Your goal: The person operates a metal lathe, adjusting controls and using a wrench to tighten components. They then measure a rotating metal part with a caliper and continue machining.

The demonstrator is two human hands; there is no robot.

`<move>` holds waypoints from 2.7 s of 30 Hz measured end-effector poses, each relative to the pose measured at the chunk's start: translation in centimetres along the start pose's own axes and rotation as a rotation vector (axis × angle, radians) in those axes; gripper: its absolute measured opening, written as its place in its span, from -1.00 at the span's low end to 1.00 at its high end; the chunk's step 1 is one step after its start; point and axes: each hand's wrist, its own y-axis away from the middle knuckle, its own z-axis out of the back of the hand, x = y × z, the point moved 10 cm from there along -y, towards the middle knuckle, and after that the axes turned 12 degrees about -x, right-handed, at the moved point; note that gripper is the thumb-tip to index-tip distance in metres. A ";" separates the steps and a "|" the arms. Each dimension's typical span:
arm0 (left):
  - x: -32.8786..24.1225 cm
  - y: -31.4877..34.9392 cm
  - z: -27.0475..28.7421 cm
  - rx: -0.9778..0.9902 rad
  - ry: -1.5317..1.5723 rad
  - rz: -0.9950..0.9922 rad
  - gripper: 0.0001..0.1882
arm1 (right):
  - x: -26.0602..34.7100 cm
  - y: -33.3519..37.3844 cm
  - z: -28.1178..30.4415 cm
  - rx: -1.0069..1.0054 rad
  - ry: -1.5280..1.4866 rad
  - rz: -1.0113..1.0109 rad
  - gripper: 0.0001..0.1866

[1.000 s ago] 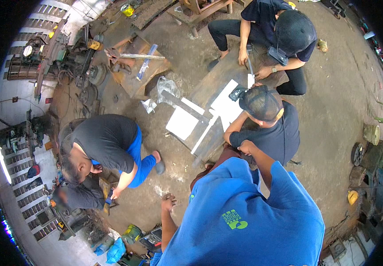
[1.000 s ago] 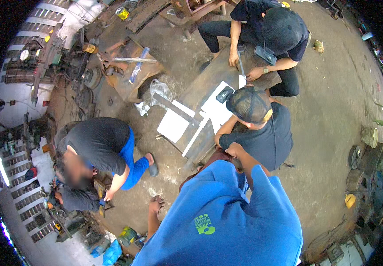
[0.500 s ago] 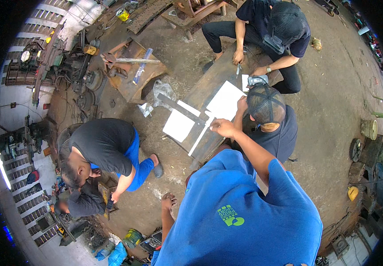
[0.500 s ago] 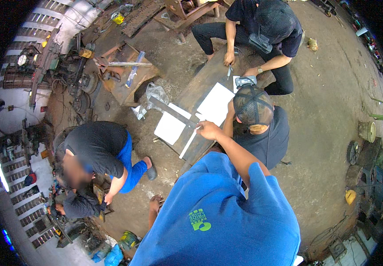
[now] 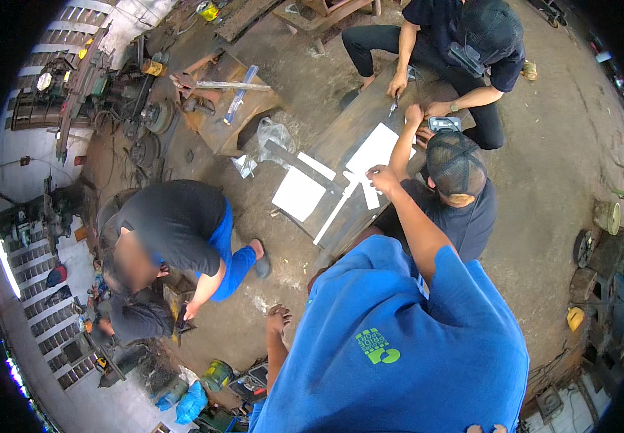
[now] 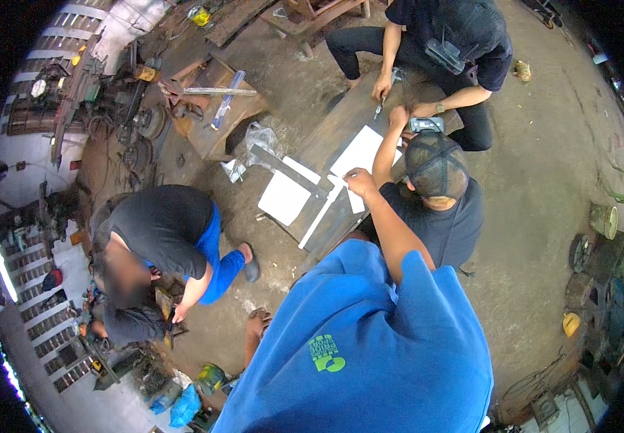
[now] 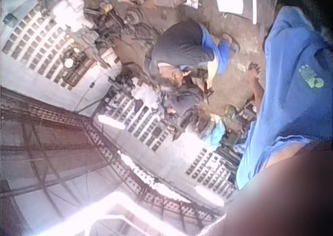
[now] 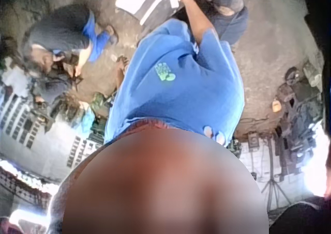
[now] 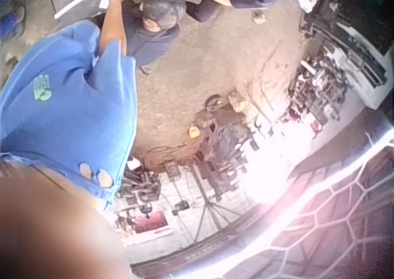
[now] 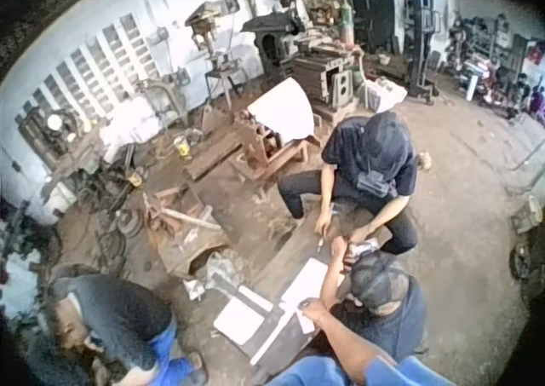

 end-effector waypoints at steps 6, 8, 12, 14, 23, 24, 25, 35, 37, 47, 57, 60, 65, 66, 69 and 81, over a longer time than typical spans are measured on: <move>1.3 0.5 0.6 -0.023 0.029 0.048 -0.62 | -1.3 -3.7 0.1 -0.062 0.001 -0.169 -0.78; 1.6 1.0 0.6 -0.022 0.039 0.048 -0.63 | -1.1 -5.3 0.3 -0.078 -0.012 -0.175 -0.77; 2.3 2.3 0.8 -0.055 0.053 0.046 -0.65 | -1.0 -8.7 0.8 -0.107 -0.007 -0.160 -0.79; 2.1 3.0 0.5 -0.033 0.042 -0.008 -0.66 | -1.0 -10.2 0.8 -0.137 0.001 -0.112 -0.79; 3.2 4.4 0.2 -0.038 -0.019 0.019 -0.64 | -0.7 -11.2 0.8 -0.295 0.096 -0.004 -0.74; 2.9 4.2 0.4 -0.059 -0.097 -0.018 -0.64 | -0.7 -11.0 0.7 -0.294 0.087 -0.003 -0.74; 2.9 4.1 0.2 -0.031 -0.037 -0.002 -0.63 | -0.8 -10.9 0.7 -0.292 0.077 -0.001 -0.74; 0.9 3.4 0.4 -0.043 0.084 0.052 -0.62 | -3.9 -14.3 0.7 -0.202 -0.170 -0.070 -0.49; 0.7 3.4 0.5 -0.042 0.077 0.054 -0.62 | -2.5 -14.5 0.6 -0.093 -0.176 0.018 -0.35; 1.8 3.2 0.2 -0.053 0.068 0.049 -0.64 | -1.4 -13.9 2.0 -0.381 -0.061 -0.133 -0.68; 2.5 4.3 -0.2 -0.069 -0.057 0.028 -0.66 | -0.9 -15.8 3.0 -0.411 -0.104 -0.044 -0.72; 2.6 4.5 -0.3 -0.073 0.030 0.067 -0.68 | -0.1 -16.4 3.7 -0.437 -0.111 0.035 -0.79; 1.9 3.8 -1.0 -0.004 0.121 0.068 -0.68 | 0.6 -15.8 4.5 -0.381 -0.099 0.001 -0.79; 1.8 3.6 -1.0 -0.010 0.113 0.059 -0.67 | 1.1 -15.5 4.7 -0.384 -0.109 0.017 -0.79; 1.6 3.3 -1.1 -0.022 0.125 0.075 -0.67 | 1.9 -14.5 5.4 -0.387 -0.095 0.000 -0.78; 0.9 3.5 -0.6 -0.047 0.093 0.072 -0.65 | 8.1 -10.3 9.6 -0.686 0.103 0.065 -0.63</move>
